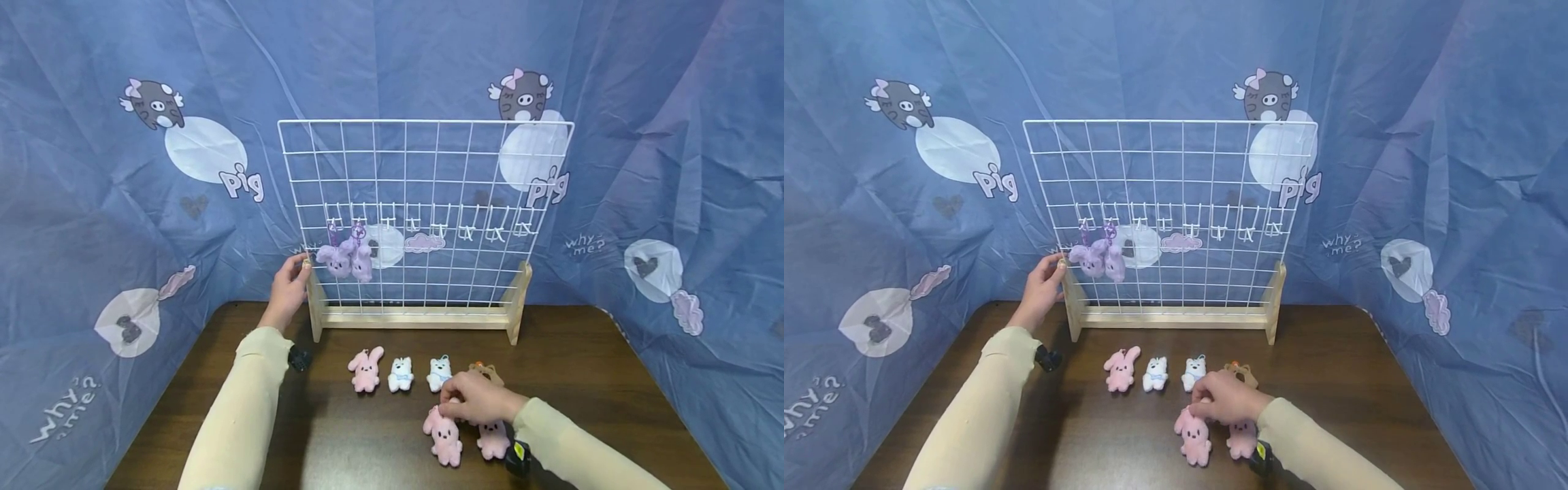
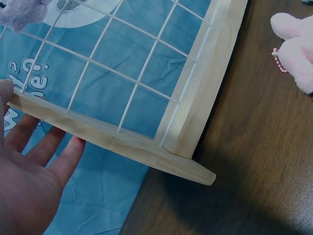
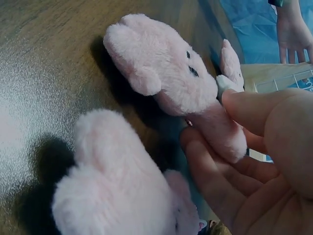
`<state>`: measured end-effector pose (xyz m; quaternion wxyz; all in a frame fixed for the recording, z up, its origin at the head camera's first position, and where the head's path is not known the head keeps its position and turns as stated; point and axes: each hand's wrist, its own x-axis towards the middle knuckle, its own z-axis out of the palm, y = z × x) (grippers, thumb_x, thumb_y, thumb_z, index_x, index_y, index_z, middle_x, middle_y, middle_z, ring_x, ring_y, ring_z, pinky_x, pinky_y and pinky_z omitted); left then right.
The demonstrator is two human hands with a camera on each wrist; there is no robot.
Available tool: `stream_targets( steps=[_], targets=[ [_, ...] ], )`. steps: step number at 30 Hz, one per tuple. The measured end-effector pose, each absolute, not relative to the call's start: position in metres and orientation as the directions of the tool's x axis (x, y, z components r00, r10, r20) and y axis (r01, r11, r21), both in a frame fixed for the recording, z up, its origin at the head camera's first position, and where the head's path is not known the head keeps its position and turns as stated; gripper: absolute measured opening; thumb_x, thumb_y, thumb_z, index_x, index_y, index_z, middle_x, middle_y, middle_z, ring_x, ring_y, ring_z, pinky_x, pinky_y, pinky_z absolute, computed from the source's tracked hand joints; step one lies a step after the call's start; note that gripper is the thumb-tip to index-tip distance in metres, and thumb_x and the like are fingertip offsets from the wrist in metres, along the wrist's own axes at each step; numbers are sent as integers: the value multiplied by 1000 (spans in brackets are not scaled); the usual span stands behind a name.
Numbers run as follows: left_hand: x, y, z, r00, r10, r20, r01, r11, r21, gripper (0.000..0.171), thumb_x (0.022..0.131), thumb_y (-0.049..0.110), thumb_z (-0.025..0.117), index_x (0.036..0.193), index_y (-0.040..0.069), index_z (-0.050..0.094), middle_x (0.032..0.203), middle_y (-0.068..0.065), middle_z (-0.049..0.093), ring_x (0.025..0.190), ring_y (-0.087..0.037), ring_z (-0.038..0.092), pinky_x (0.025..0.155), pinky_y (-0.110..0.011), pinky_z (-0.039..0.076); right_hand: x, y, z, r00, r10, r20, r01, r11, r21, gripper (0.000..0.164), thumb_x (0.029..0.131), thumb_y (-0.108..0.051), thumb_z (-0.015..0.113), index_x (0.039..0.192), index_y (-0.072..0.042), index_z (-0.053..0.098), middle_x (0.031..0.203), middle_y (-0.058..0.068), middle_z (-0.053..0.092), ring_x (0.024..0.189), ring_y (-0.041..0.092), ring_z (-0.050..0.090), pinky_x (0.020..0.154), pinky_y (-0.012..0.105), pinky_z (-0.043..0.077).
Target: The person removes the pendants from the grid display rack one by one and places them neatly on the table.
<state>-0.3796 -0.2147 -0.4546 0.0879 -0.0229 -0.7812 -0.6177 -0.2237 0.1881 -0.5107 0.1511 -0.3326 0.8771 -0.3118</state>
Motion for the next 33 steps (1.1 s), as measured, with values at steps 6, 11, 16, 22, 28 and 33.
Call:
stream_targets(
  steps=[6,11,16,22,28,33],
  targets=[
    [-379,-216,-455,-984,-72,162,140,241,960,45,114,27,46,156,11,45,157,-23,48,142,-37,47,105,-63,47,-225,191,-512,-746,-663,-58,-483,599,-638,13,97,-19,75,85,-18,72,71,-14,58,51,-3,53,53,20,47],
    [-380,-216,-456,-984,-74,160,137,251,958,44,114,28,47,155,12,46,157,-23,48,141,-37,47,104,-62,48,-227,193,-512,-773,-633,-25,-517,654,-552,12,95,-23,78,84,-27,73,67,-18,58,56,-3,53,57,22,43],
    [-381,-216,-455,-985,-70,161,138,259,956,46,114,30,46,156,13,45,158,-22,48,142,-37,47,105,-62,48,-231,194,-511,-773,-633,-27,-500,636,-588,12,96,-22,77,85,-24,73,71,-17,59,64,-2,52,59,22,44],
    [-381,-216,-454,-983,-75,170,146,259,955,44,114,29,47,154,13,48,154,-22,51,136,-36,50,99,-57,51,-238,199,-502,-764,-645,9,-503,588,-634,12,98,-15,75,87,-18,73,75,-14,64,68,0,54,63,23,48],
    [-382,-216,-454,-981,-80,176,149,264,953,43,113,27,48,153,13,49,153,-22,53,134,-35,52,96,-54,53,-245,205,-491,-775,-628,63,-531,595,-603,13,98,-14,76,85,-17,73,74,-14,66,68,0,56,66,24,49],
    [-381,-215,-455,-982,-80,173,147,264,953,43,113,28,48,154,13,49,153,-22,53,134,-35,52,95,-52,53,-252,206,-483,-800,-595,82,-512,604,-610,9,99,-16,75,90,-17,75,78,-13,68,71,2,59,68,25,51]
  ],
)
